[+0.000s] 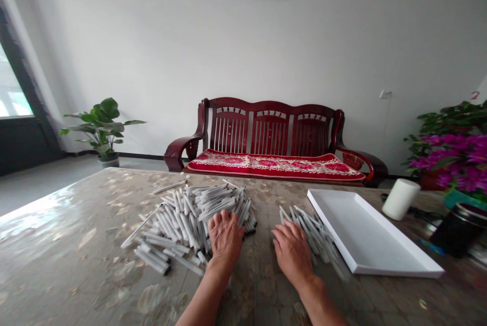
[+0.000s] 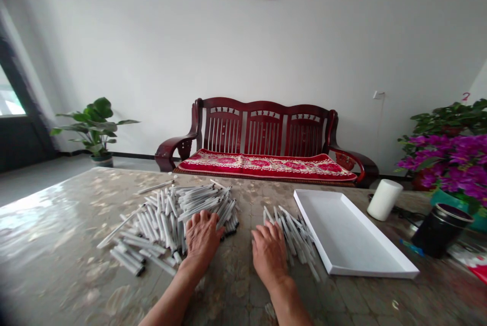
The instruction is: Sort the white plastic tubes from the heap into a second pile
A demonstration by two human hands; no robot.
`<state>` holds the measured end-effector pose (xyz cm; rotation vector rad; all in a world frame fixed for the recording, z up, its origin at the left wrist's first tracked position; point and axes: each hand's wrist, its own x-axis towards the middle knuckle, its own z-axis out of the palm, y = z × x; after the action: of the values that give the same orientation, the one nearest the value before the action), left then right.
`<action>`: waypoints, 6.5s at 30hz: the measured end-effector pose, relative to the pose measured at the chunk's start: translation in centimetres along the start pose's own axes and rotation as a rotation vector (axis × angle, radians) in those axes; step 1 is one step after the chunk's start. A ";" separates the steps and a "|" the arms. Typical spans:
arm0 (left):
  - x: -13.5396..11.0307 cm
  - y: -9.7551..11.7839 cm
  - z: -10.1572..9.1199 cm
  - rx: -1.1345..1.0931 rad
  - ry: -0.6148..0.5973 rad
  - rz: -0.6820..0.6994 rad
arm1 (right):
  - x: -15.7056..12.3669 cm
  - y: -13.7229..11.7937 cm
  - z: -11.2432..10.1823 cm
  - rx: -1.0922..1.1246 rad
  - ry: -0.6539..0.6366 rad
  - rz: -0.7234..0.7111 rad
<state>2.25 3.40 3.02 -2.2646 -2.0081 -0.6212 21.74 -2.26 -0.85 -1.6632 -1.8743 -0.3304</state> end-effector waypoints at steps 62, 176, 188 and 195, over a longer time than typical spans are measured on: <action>0.3 1.1 2.4 -0.963 -0.060 0.081 | 1.9 3.8 -2.6 1.050 0.023 0.629; 2.3 3.2 1.3 -0.016 -0.258 0.110 | 0.5 -1.1 -1.0 0.031 -0.215 -0.129; -1.7 3.0 1.3 -0.108 -0.180 0.214 | 0.7 2.2 -0.3 0.213 0.099 0.232; -2.3 2.7 2.3 -0.108 -0.025 0.420 | 1.0 2.7 -0.4 0.503 0.082 0.446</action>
<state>5.24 1.48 0.74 -2.6521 -1.4626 -0.6714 24.39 -1.17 -0.48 -1.6157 -1.3280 0.2373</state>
